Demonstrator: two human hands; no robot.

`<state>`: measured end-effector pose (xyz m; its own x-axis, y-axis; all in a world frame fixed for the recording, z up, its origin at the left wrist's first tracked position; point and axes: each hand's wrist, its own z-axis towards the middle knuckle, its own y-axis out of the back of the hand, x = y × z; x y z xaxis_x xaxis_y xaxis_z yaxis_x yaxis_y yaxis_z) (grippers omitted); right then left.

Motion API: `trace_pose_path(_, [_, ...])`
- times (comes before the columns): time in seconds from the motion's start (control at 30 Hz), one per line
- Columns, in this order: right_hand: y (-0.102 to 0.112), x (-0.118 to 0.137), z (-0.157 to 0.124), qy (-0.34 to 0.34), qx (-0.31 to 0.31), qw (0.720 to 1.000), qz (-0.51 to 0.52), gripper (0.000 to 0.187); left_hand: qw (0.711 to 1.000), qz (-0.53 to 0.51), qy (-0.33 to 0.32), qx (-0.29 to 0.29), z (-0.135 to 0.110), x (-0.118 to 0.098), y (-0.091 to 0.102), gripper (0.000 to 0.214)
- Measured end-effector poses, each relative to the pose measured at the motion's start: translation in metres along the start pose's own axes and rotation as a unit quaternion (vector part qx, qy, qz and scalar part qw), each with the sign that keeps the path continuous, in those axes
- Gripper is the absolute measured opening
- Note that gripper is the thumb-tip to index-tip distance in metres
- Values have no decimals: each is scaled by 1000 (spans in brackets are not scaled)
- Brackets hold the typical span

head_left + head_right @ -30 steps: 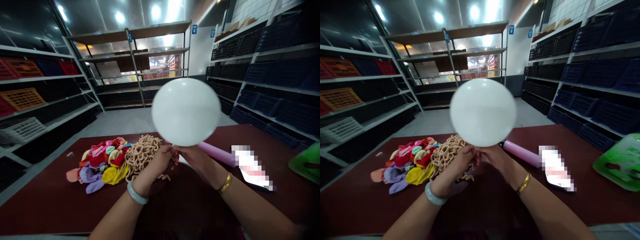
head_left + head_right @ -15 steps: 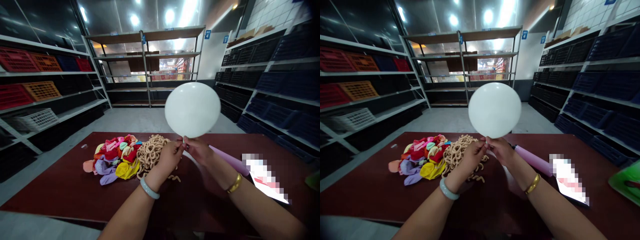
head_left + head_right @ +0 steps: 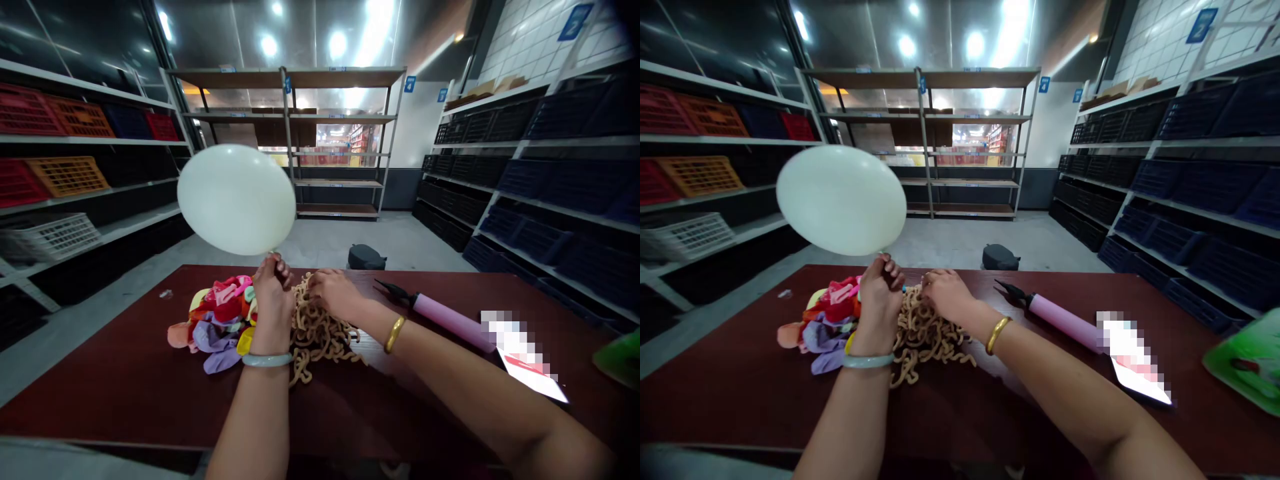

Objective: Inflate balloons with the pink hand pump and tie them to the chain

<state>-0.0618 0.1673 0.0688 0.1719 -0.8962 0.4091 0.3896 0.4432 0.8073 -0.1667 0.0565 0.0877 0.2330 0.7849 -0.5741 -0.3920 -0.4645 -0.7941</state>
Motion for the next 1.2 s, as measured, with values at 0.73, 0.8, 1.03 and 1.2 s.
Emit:
trace_pose_path(0.73, [95,9,9,-146,-164,912,347,30,992,79,72,67,-24,17,-21,27])
trace_pose_path(0.8, [89,13,4,-159,-140,886,414,34,989,88,91,76,-30,23,-25,29])
trace_pose_path(1.03, [83,15,-3,-75,-9,956,284,59,987,108,110,52,-39,35,-31,35])
trace_pose_path(1.2, [97,25,0,-3,29,996,-84,48,983,130,121,43,-33,41,-26,35])
